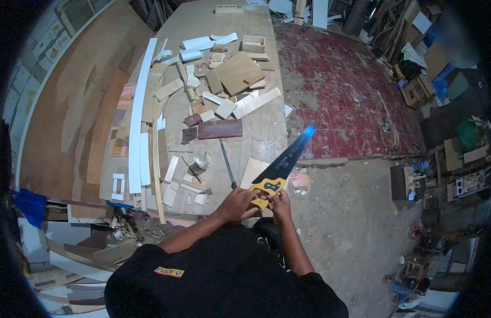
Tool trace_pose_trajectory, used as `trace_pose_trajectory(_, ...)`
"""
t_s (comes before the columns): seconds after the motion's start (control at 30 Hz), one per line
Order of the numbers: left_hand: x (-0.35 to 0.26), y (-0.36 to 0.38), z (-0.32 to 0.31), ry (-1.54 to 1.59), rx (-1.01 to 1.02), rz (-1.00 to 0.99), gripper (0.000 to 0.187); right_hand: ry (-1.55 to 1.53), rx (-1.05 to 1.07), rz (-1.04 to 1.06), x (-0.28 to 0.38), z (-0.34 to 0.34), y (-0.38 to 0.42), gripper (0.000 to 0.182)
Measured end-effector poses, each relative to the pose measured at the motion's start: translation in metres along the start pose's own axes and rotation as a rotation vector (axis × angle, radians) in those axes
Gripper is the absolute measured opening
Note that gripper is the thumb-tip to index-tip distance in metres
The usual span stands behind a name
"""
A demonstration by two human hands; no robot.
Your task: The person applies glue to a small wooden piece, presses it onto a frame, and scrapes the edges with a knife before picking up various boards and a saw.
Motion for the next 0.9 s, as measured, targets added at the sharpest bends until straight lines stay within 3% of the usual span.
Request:
trace_pose_trajectory(0.17,0.017,-0.013,-0.012,0.041,-0.016,0.22,0.054,0.015,-0.082,0.016,0.025,0.054,0.002,0.038)
trace_pose_trajectory(0.33,0.065,-0.024,-0.058,0.114,-0.037,0.589,0.053,0.158,-0.178,0.054,0.045,0.113,-0.005,0.036)
trace_pose_trajectory(0.43,0.078,-0.036,-0.068,-0.034,0.114,0.726,0.074,0.147,-0.228,0.057,0.071,0.13,0.0,0.038)
trace_pose_trajectory(0.63,0.083,-0.063,-0.09,-0.352,0.335,0.728,0.105,0.159,-0.136,-0.033,0.092,0.18,-0.011,0.04)
trace_pose_trajectory(0.9,0.073,-0.09,-0.105,-0.225,0.467,0.969,0.116,0.208,-0.072,-0.123,0.093,0.228,-0.03,0.046)
Point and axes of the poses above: each hand's wrist, its own y-axis away from the middle knuckle, its own z-axis out of the back of the hand, x = y × z, the point moved 1 cm from there along -y, towards the middle knuckle, and after that the axes turned 10 degrees about x, right-handed, at the moved point
